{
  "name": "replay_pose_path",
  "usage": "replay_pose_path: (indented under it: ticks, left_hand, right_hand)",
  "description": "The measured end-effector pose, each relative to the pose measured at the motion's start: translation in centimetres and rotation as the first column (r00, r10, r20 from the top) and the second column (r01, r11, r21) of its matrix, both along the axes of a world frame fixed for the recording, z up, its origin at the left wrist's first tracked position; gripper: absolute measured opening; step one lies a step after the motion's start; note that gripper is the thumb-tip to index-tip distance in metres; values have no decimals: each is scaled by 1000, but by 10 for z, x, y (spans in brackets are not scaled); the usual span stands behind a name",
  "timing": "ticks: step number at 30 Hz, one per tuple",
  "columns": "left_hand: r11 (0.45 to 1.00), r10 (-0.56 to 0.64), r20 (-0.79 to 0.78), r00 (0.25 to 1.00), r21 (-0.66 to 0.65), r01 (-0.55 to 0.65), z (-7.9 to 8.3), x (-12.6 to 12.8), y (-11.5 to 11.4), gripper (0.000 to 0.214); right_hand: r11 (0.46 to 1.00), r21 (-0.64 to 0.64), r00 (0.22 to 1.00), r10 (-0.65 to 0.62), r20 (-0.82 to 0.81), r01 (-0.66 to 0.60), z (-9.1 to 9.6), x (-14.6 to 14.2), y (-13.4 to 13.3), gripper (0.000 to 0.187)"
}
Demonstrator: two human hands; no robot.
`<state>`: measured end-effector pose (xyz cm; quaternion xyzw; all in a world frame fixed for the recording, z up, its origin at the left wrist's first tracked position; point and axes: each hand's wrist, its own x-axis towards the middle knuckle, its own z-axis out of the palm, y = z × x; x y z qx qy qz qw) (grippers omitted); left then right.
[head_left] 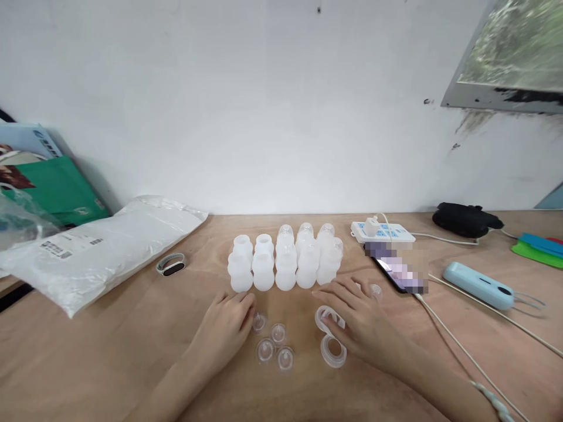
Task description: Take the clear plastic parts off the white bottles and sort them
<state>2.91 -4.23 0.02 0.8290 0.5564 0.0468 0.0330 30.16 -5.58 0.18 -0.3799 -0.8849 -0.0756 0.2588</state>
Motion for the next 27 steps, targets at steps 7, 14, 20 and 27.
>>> replay_pose_path:
  ticks: [7,14,20,27]
  left_hand:
    - [978,-72,185,980,206,33,-5,0,-5,26]
    - [917,-154,303,940,397,22,-7,-2,-9,17]
    - [860,-308,471,826,509,31,-13,2,-20,42]
    - [857,-441,494,749,479,189,-19,10,-31,47]
  right_hand:
    - [956,292,987,-81,136,38,32,-45,45,41]
    - [966,258,997,-16,80,-5,34,-54,58,26]
    - [980,199,953,53,-297,8,54,-26,13,18]
    - [895,-427,764,-185,-618,-129,26,-23,-15,19]
